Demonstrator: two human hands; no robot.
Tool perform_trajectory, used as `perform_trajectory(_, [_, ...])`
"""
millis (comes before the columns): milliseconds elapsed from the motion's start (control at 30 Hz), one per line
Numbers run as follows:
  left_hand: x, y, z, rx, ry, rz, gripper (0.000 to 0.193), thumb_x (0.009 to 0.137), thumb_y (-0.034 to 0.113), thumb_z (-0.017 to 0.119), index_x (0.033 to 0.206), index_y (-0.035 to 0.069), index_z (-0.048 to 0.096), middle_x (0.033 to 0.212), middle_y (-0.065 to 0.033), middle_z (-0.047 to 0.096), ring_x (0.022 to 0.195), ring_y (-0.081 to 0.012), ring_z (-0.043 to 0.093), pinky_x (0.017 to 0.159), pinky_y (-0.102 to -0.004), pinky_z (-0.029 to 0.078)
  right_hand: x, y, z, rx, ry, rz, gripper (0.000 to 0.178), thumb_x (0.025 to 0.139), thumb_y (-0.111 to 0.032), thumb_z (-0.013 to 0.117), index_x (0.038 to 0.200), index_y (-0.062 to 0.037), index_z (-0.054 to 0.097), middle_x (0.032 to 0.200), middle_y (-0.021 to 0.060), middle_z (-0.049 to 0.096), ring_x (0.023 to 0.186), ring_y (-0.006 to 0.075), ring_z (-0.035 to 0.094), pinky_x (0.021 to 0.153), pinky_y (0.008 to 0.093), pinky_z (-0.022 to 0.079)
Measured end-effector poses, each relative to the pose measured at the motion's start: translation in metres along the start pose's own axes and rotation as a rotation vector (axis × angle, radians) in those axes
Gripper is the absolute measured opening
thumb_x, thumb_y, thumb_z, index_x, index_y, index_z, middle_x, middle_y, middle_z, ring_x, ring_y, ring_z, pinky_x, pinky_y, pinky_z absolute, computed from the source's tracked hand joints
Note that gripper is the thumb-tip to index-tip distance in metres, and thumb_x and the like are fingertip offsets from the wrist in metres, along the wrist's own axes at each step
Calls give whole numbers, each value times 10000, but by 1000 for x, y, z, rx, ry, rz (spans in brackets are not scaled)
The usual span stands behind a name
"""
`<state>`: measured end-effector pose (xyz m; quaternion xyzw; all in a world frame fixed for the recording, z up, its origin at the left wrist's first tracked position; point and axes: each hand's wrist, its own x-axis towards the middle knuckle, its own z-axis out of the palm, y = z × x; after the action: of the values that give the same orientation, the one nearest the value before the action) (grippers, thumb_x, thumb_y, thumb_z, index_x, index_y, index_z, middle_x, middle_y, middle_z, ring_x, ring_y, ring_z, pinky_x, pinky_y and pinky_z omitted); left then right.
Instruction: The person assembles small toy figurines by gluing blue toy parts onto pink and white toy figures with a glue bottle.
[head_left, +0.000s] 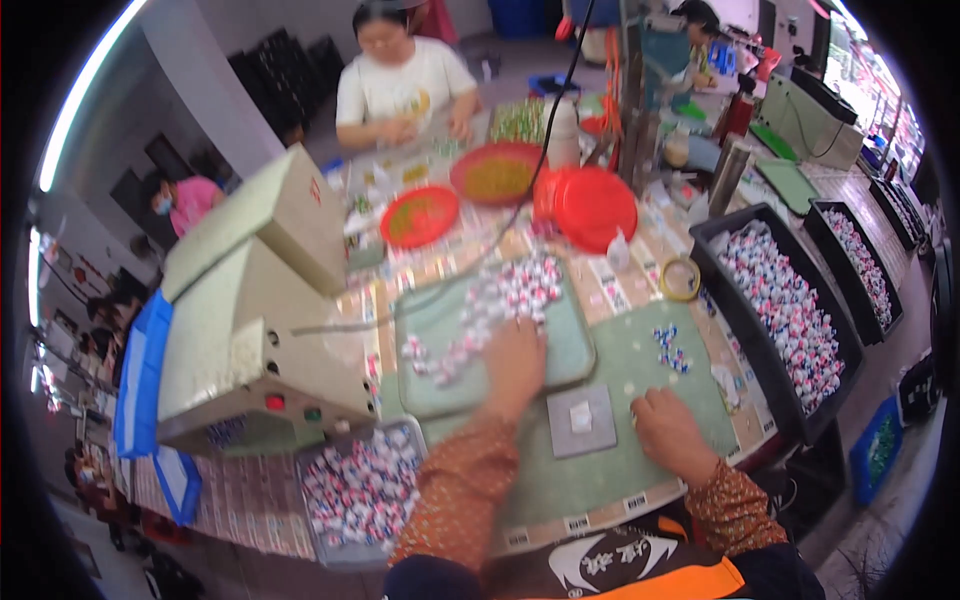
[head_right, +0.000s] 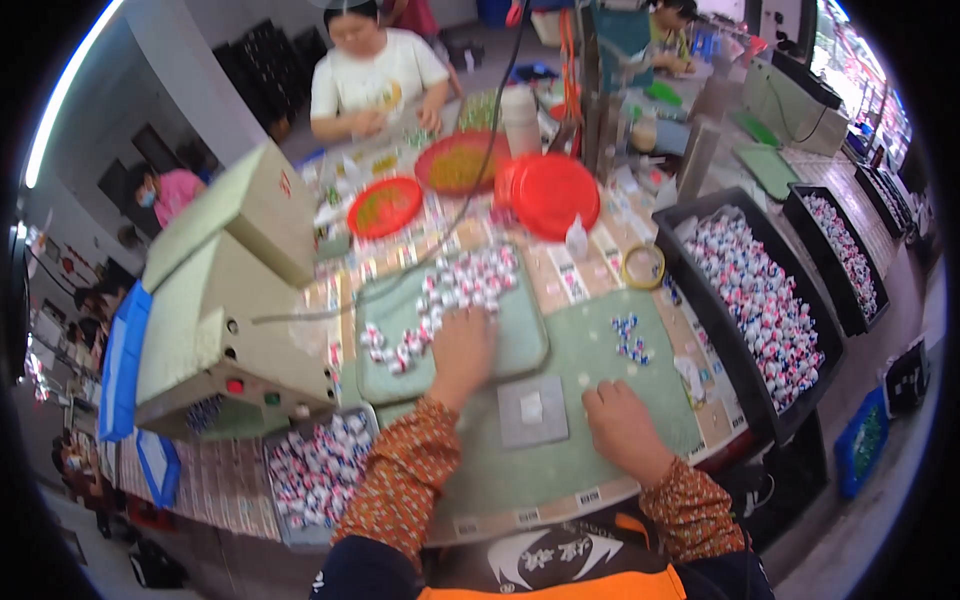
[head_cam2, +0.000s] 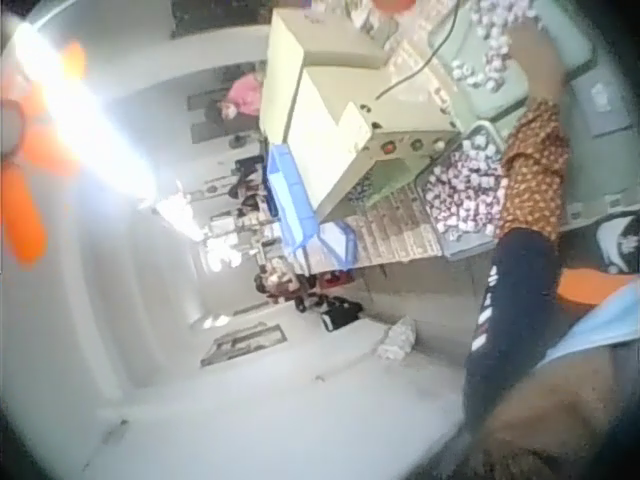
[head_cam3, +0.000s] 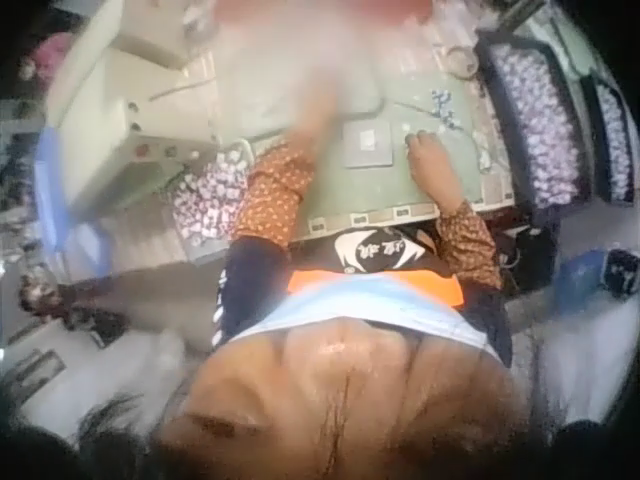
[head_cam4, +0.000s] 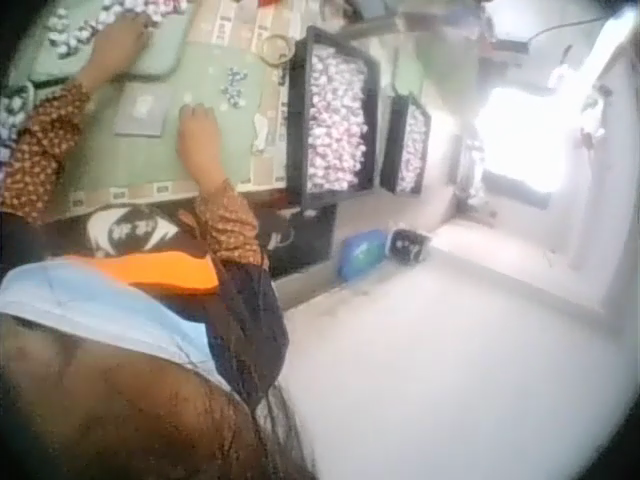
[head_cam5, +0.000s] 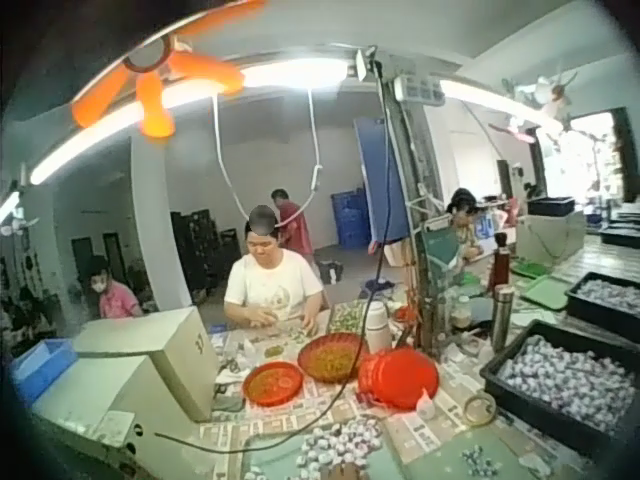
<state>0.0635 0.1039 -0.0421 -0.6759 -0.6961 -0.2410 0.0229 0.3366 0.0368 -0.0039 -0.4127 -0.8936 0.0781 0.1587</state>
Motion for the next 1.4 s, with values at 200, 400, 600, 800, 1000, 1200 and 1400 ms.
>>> perform_trajectory(200, [3, 13, -8, -42, -14, 25, 259, 893, 239, 630, 1066, 57, 568, 1024, -159, 623, 972, -346, 594, 798, -475, 517, -5, 2, 0, -30, 36, -34, 168, 717, -5, 613, 867, -35, 544, 871, 137, 534, 845, 323, 554, 714, 420, 493])
perform_trajectory(400, [-9, 19, -44, -495, -79, -141, 244, 939, 186, 657, 1091, 37, 538, 928, -93, 607, 815, -266, 616, 704, -400, 489, 1, 5, 7, -51, 14, -19, 171, 766, -20, 633, 927, -35, 577, 877, 133, 539, 856, 324, 552, 733, 418, 486])
perform_trajectory(600, [-55, 18, -97, -1325, -184, -404, 220, 1031, 227, 562, 1184, 70, 571, 823, 33, 453, 698, -37, 427, 602, -218, 405, 8, 1, 7, -74, 39, -32, 168, 744, -5, 620, 890, -33, 541, 863, 147, 526, 843, 331, 542, 722, 422, 479])
perform_trajectory(800, [-126, 17, -111, -1574, -208, -665, 314, 1064, 339, 478, 1176, 65, 584, 829, 18, 488, 690, -67, 442, 611, -235, 416, 5, -3, 3, -100, 52, -57, 174, 729, 2, 610, 882, -37, 537, 850, 151, 521, 835, 333, 540, 717, 430, 477])
perform_trajectory(1000, [-173, 40, -95, -1684, -170, -788, 382, 1082, 384, 420, 1212, 56, 566, 859, -14, 528, 702, -75, 489, 618, -236, 487, -1, -2, 3, -51, 20, -21, 190, 740, 8, 610, 914, -34, 549, 855, 157, 526, 835, 347, 543, 734, 442, 477])
perform_trajectory(1200, [-187, 48, -79, -1720, -119, -830, 342, 1067, 359, 455, 1262, 87, 526, 904, -16, 536, 764, -90, 508, 648, -251, 487, 12, 1, -10, 369, 16, 60, 193, 839, 11, 571, 1032, 20, 571, 932, 217, 600, 887, 399, 597, 760, 434, 486])
perform_trajectory(1400, [-185, 46, -70, -1800, -65, -815, 324, 1067, 312, 470, 1292, 79, 489, 948, -20, 534, 794, -84, 508, 667, -248, 496, 36, -17, -4, 712, -30, 201, 136, 901, -16, 596, 1035, 6, 590, 900, 156, 604, 753, 273, 585, 687, 338, 476])
